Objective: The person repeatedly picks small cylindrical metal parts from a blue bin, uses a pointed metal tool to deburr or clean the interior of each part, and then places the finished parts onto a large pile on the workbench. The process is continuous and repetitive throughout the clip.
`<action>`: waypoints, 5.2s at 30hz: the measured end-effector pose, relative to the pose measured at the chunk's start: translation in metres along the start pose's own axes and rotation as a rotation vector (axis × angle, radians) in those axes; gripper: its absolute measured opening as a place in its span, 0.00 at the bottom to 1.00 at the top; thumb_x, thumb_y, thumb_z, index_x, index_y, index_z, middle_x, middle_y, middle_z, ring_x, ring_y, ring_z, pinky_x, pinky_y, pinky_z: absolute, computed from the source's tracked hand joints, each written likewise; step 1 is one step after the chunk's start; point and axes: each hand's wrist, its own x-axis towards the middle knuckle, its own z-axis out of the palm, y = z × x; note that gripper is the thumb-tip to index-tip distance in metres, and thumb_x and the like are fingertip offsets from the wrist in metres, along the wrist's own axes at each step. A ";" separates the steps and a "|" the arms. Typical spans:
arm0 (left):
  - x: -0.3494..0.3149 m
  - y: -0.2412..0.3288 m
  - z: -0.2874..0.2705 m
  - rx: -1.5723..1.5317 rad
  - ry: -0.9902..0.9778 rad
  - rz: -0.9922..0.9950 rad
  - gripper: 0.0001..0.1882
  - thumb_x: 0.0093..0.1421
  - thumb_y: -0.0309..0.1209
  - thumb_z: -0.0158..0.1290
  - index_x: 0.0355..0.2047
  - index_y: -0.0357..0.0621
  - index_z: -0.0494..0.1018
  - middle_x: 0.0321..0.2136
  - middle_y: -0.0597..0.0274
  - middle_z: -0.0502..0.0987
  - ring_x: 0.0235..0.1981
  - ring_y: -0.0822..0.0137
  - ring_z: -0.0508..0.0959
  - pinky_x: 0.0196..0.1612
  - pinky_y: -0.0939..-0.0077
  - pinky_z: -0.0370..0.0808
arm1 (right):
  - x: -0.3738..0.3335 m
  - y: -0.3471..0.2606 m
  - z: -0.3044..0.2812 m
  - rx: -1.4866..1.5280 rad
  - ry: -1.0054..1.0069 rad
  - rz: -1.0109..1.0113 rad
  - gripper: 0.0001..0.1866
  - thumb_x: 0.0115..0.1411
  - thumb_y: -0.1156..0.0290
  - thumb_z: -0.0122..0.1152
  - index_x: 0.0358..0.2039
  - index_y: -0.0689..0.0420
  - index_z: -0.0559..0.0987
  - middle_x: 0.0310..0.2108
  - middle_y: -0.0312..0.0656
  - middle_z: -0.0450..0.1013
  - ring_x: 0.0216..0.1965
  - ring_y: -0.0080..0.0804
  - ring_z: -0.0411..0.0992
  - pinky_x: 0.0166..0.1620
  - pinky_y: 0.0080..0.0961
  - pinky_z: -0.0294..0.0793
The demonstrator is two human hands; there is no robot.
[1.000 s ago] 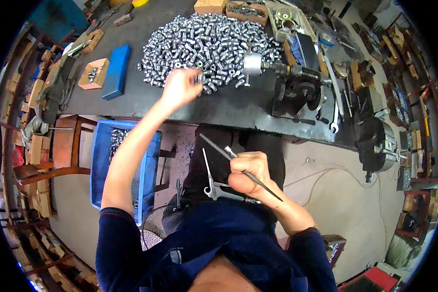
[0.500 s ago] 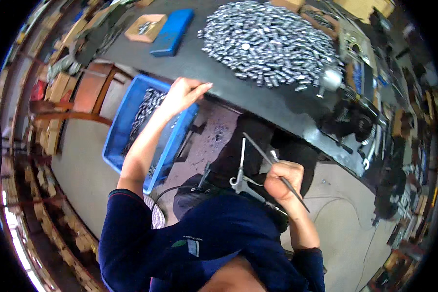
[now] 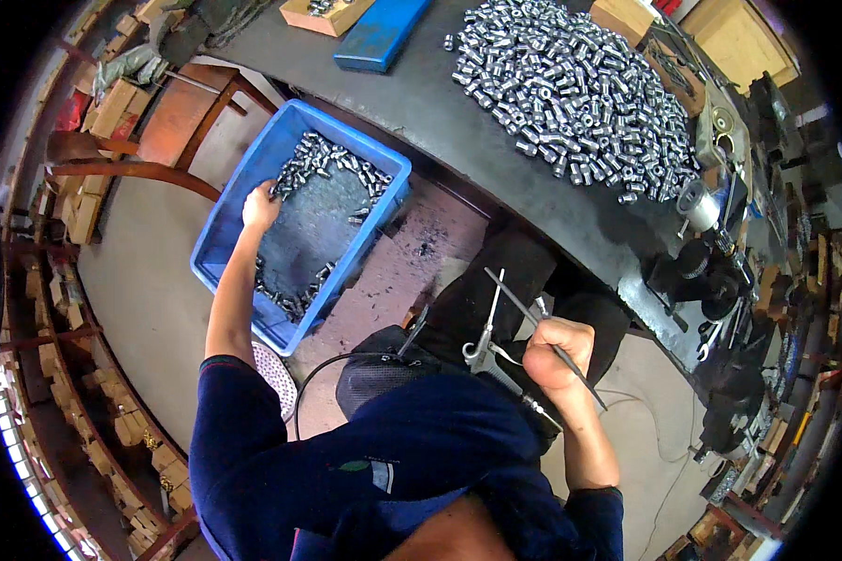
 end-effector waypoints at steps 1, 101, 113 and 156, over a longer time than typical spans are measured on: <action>0.007 0.006 0.001 0.058 -0.076 -0.038 0.19 0.50 0.30 0.51 0.44 0.55 0.73 0.36 0.52 0.78 0.39 0.54 0.78 0.43 0.61 0.74 | 0.002 0.000 0.002 -0.011 -0.009 -0.005 0.07 0.34 0.79 0.49 0.08 0.59 0.61 0.09 0.38 0.57 0.11 0.26 0.59 0.17 0.20 0.53; -0.190 0.325 -0.092 -0.621 -0.147 1.128 0.14 0.36 0.23 0.59 0.28 0.40 0.75 0.14 0.60 0.69 0.15 0.62 0.72 0.19 0.71 0.68 | 0.037 -0.022 0.005 0.013 -0.144 -0.345 0.17 0.42 0.67 0.57 0.14 0.60 0.58 0.13 0.47 0.58 0.17 0.46 0.62 0.21 0.31 0.59; -0.095 0.377 -0.080 -0.441 -0.090 0.913 0.11 0.44 0.33 0.56 0.29 0.44 0.78 0.15 0.55 0.74 0.18 0.56 0.77 0.25 0.66 0.73 | 0.003 -0.027 -0.028 0.076 -0.061 -0.250 0.34 0.54 0.39 0.50 0.11 0.57 0.56 0.11 0.40 0.50 0.13 0.35 0.53 0.19 0.30 0.49; -0.154 0.321 -0.090 -1.470 -0.973 0.461 0.08 0.58 0.22 0.51 0.38 0.32 0.72 0.28 0.54 0.78 0.29 0.65 0.79 0.36 0.73 0.76 | 0.026 -0.016 -0.012 -0.073 -0.079 -0.254 0.11 0.35 0.81 0.54 0.10 0.58 0.60 0.10 0.41 0.55 0.11 0.34 0.56 0.16 0.26 0.53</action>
